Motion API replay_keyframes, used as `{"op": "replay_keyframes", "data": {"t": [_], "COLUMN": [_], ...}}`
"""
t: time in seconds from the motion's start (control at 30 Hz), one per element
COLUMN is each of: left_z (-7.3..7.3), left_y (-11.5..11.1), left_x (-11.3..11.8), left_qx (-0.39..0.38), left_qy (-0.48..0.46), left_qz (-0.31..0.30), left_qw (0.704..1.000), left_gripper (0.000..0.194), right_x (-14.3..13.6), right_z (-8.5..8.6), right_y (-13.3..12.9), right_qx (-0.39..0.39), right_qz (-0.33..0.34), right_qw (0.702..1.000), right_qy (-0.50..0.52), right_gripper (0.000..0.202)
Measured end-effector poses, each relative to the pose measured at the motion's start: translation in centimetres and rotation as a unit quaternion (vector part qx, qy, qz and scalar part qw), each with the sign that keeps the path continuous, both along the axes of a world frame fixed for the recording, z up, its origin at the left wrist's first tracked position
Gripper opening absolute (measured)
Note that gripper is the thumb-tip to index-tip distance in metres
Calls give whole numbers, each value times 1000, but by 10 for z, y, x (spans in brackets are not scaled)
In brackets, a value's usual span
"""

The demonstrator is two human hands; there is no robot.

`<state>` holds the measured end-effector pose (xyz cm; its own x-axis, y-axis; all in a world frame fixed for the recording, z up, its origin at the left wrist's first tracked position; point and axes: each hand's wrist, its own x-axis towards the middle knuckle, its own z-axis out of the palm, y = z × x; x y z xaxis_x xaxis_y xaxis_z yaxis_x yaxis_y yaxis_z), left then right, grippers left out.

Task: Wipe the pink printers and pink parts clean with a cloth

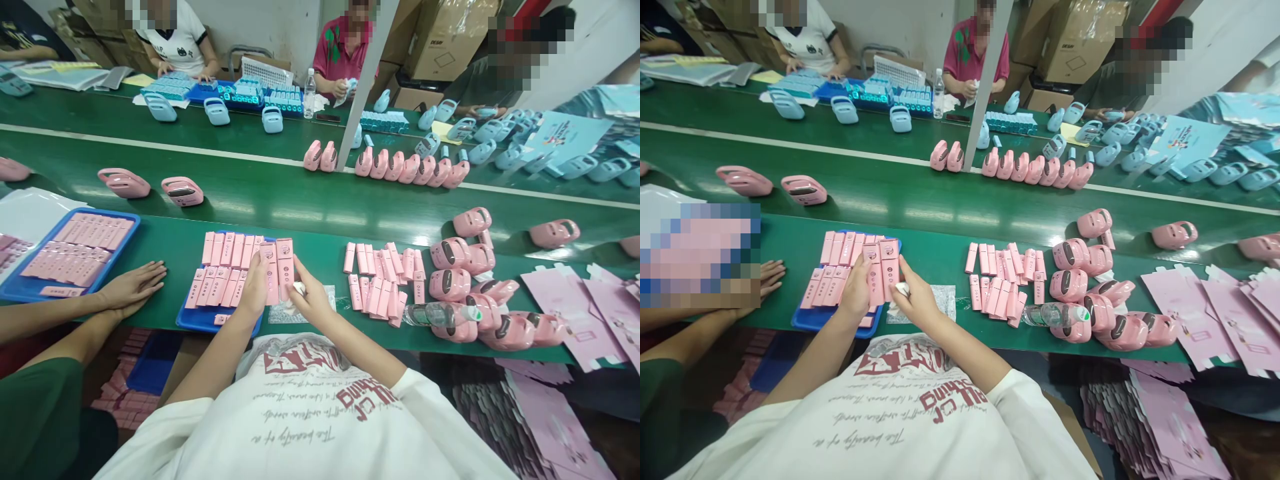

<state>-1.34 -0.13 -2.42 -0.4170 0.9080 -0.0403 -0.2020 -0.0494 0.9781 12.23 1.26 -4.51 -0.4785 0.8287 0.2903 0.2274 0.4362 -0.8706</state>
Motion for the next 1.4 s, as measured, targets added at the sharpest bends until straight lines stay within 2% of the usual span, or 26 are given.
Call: {"op": "replay_keyframes", "data": {"t": [0.17,0.57,0.77,0.93,1.2,1.3,1.4], "left_z": [2,4,-2,-7,-7,-7,-5], "left_y": [-1,0,2,4,5,6,6], "left_x": [1,3,0,-1,0,0,0], "left_qx": [-8,-5,2,6,16,-11,-88], "left_qy": [-28,1,20,-9,-31,-41,-75], "left_qz": [-5,-8,-18,-20,-22,6,28], "left_qw": [1000,1000,1000,1000,999,999,993], "left_gripper": [34,41,44,41,37,38,37], "right_x": [0,-1,-1,-3,-2,-1,5], "right_z": [0,0,-4,-9,-9,-13,-26], "right_y": [-1,-4,-6,-7,-10,-5,13], "right_qx": [2,-1,0,7,-12,-29,-80], "right_qz": [1,4,-1,-13,-14,-3,-8], "right_qw": [1000,1000,1000,1000,1000,1000,996], "right_qy": [-8,-17,-26,-15,4,7,-42], "right_gripper": [61,63,64,65,64,63,58]}}
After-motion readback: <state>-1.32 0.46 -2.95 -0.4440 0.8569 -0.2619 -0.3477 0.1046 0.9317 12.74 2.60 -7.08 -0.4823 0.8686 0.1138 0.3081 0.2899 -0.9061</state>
